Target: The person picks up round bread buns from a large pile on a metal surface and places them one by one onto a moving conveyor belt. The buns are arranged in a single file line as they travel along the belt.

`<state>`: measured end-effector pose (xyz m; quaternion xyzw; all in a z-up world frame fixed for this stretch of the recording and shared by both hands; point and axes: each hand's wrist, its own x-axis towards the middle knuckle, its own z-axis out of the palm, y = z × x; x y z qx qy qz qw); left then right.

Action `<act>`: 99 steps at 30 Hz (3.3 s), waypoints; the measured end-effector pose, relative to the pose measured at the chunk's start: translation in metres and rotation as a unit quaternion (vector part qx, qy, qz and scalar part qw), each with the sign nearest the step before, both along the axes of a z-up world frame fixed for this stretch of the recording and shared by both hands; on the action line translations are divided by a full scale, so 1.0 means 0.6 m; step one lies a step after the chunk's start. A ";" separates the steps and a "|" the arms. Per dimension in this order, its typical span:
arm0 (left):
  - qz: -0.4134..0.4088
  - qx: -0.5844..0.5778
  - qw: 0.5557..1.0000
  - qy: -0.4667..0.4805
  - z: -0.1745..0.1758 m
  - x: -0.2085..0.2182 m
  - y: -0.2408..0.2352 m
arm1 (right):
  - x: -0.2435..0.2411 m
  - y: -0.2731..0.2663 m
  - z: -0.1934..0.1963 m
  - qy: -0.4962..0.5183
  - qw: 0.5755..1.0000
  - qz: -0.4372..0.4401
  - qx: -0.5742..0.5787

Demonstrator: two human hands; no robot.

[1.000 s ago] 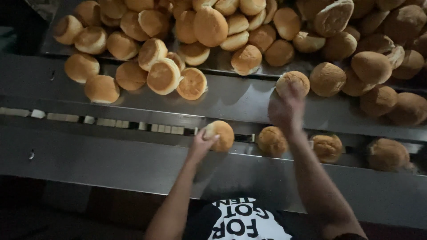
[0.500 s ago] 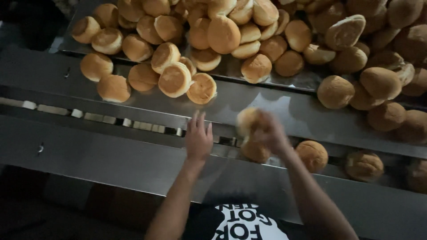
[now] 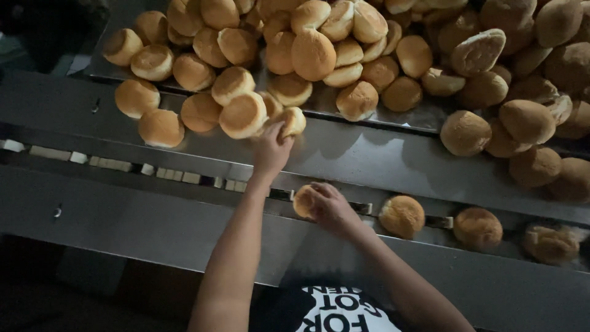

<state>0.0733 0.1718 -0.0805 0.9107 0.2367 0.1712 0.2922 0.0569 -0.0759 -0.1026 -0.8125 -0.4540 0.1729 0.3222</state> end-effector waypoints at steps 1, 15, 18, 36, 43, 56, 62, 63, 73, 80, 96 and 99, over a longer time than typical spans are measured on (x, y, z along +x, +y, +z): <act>0.018 -0.193 0.980 -0.044 0.036 -0.022 -0.009 | 0.011 -0.007 -0.035 -0.036 0.995 -0.067 0.060; 0.264 -0.910 0.263 -0.184 -0.056 -0.146 -0.139 | 0.025 0.045 0.128 0.556 0.761 -0.127 0.310; 0.189 -0.919 0.301 -0.173 0.072 -0.191 -0.124 | 0.009 0.045 0.141 0.535 0.785 -0.186 0.251; 0.116 -0.109 0.964 0.211 0.036 -0.180 -0.084 | 0.038 -0.045 0.092 0.413 0.841 -0.259 0.236; 0.036 -0.260 0.955 -0.135 0.123 -0.149 -0.235 | -0.019 -0.056 0.160 0.071 0.988 -0.043 0.127; 0.087 -0.444 0.880 0.146 0.182 -0.246 -0.087 | 0.041 -0.338 -0.056 -0.241 0.959 -0.136 -0.071; 0.066 -0.404 0.889 0.204 0.128 -0.234 -0.039 | 0.052 -0.312 0.090 -0.053 0.981 -0.149 -0.114; 0.066 -0.404 0.889 0.204 0.098 -0.223 -0.039 | 0.061 -0.310 0.096 -0.053 0.981 -0.150 -0.114; 0.036 -0.154 0.980 0.120 0.095 -0.213 -0.134 | 0.040 -0.291 0.020 -0.132 0.907 -0.241 -0.318; 0.021 0.116 0.987 0.109 0.106 -0.162 -0.082 | 0.039 -0.290 0.039 0.123 0.906 -0.392 -0.102; 0.305 -0.664 0.674 -0.108 -0.099 -0.252 0.144 | 0.414 -0.298 0.018 -0.235 0.888 -0.385 -0.089; 0.243 -0.716 0.627 -0.189 -0.050 -0.267 0.126 | 0.325 -0.207 0.094 -0.060 0.907 -0.415 0.038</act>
